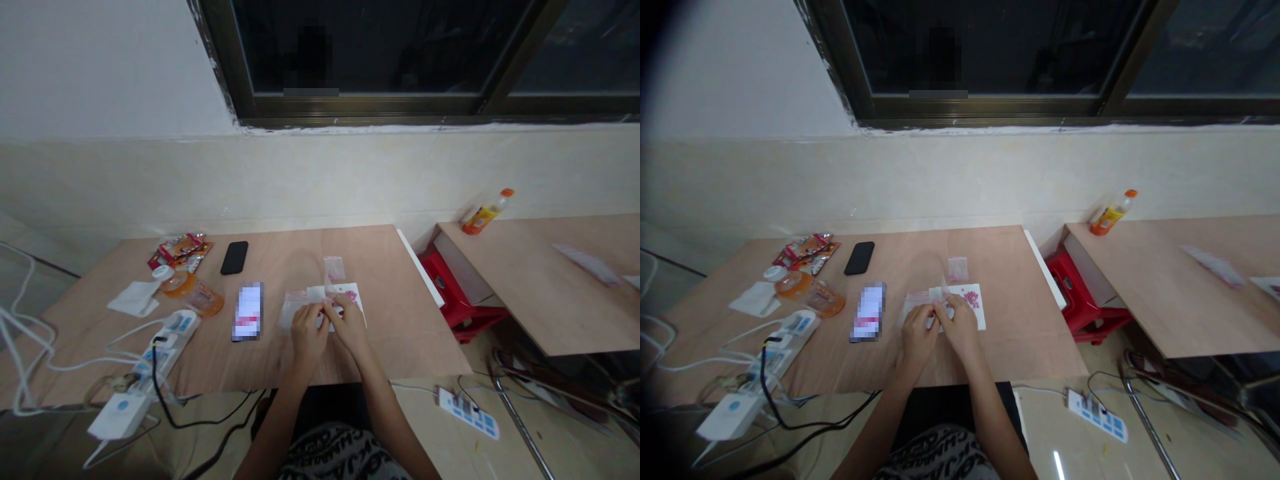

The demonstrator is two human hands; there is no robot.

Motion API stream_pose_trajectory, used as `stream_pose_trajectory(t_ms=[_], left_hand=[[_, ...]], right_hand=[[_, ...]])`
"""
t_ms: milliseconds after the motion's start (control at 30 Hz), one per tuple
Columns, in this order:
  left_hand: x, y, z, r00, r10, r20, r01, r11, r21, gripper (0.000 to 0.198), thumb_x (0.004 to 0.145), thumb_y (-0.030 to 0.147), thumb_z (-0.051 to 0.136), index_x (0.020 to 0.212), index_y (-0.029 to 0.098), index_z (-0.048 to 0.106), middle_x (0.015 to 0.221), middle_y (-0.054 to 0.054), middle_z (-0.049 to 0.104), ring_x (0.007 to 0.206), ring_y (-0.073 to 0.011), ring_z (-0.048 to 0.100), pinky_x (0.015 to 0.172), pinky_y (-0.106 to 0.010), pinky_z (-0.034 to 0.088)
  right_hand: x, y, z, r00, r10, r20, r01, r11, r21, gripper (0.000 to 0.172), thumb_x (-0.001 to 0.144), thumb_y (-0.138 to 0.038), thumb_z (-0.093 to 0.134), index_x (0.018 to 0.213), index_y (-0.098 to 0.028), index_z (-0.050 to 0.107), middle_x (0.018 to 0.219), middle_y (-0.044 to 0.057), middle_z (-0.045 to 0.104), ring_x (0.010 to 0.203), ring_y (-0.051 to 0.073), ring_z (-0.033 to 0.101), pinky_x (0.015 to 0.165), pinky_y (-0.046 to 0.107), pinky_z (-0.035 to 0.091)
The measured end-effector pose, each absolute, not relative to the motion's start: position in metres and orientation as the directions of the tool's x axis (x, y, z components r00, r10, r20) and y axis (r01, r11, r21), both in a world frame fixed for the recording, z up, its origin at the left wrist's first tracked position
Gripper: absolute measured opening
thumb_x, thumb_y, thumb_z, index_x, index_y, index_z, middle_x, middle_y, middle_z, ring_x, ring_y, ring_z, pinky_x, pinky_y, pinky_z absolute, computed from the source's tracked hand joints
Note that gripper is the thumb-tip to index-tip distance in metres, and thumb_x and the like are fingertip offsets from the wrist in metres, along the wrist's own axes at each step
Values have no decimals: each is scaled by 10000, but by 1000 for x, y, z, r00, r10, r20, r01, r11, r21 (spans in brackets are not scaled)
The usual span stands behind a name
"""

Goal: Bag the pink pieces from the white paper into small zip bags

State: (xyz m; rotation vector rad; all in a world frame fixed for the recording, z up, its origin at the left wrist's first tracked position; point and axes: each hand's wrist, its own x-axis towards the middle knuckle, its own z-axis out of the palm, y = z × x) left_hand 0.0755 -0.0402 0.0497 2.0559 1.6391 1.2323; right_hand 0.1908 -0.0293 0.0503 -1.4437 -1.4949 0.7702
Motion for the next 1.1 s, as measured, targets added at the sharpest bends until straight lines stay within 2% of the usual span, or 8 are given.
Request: stream_pose_trajectory(t_ms=[167, 267, 367, 500, 600, 700, 900, 1100], left_hand=[[75, -37, 44, -99, 966, 238, 398, -181, 899, 154, 875, 310, 556, 939, 201, 645, 933, -60, 688, 807, -184, 621, 769, -311, 473], [69, -30, 34, -188, 982, -10, 130, 35, 991, 322, 808, 406, 640, 1058, 203, 626, 1108, -94, 670, 882, -198, 640, 745, -298, 494], [65, -23, 27, -102, 967, -232, -138, 217, 966, 517, 779, 513, 658, 1188, 204, 590, 1212, -134, 646, 992, -234, 653, 779, -319, 511], [65, -19, 31, 105, 931, -351, -357, 364, 860, 610, 779, 579, 631, 1232, 174, 582, 1201, -166, 669, 1023, -260, 671, 854, -373, 510], [68, -18, 38, 171, 913, -371, -368, 409, 835, 610, 768, 618, 618, 1140, 135, 638, 1074, -165, 719, 930, -259, 697, 828, -373, 512], [66, -18, 44, 129, 930, -345, -341, 368, 865, 603, 744, 638, 631, 1064, 128, 672, 982, -143, 738, 842, -232, 700, 768, -335, 511], [56, -16, 57, 68, 959, -275, -252, 283, 925, 511, 707, 591, 698, 933, 132, 713, 848, -99, 733, 733, -179, 677, 724, -288, 513], [55, -18, 73, 107, 968, -226, -167, 242, 956, 491, 705, 603, 693, 871, 141, 711, 770, -78, 710, 754, -190, 673, 757, -302, 517]], right_hand=[[203, -21, 44, 269, 939, 216, 330, 121, -936, 337, 855, -484, 592, 938, -188, 729, 879, 82, 717, 750, 197, 630, 647, 294, 474], [214, -19, 44, 299, 937, 182, 164, 137, -977, 378, 857, -515, 570, 853, -174, 733, 754, 63, 700, 643, 168, 603, 576, 269, 450], [222, -17, 44, 294, 949, 109, -30, 123, -992, 458, 827, -595, 563, 838, -169, 730, 725, 57, 686, 548, 135, 550, 506, 252, 418], [225, -16, 42, 241, 969, 43, -160, 84, -983, 552, 778, -681, 570, 870, -162, 734, 608, 14, 588, 477, 104, 451, 444, 237, 329], [224, -16, 37, 222, 975, 15, -175, 56, -983, 598, 761, -719, 564, 868, -158, 742, 487, -49, 399, 450, 90, 346, 442, 235, 258], [224, -15, 30, 192, 981, -25, -194, 13, -981, 615, 748, -734, 565, 868, -159, 750, 481, -65, 317, 451, 85, 282, 443, 240, 199], [219, -10, 10, 125, 982, -143, -361, -89, -928, 576, 725, -689, 622, 898, -153, 738, 483, -79, 305, 412, 59, 206, 424, 231, 98], [204, -12, 5, 27, 967, -252, -639, -177, -748, 462, 682, -597, 706, 810, -155, 665, 509, -81, 407, 381, 26, 158, 381, 204, 89]])
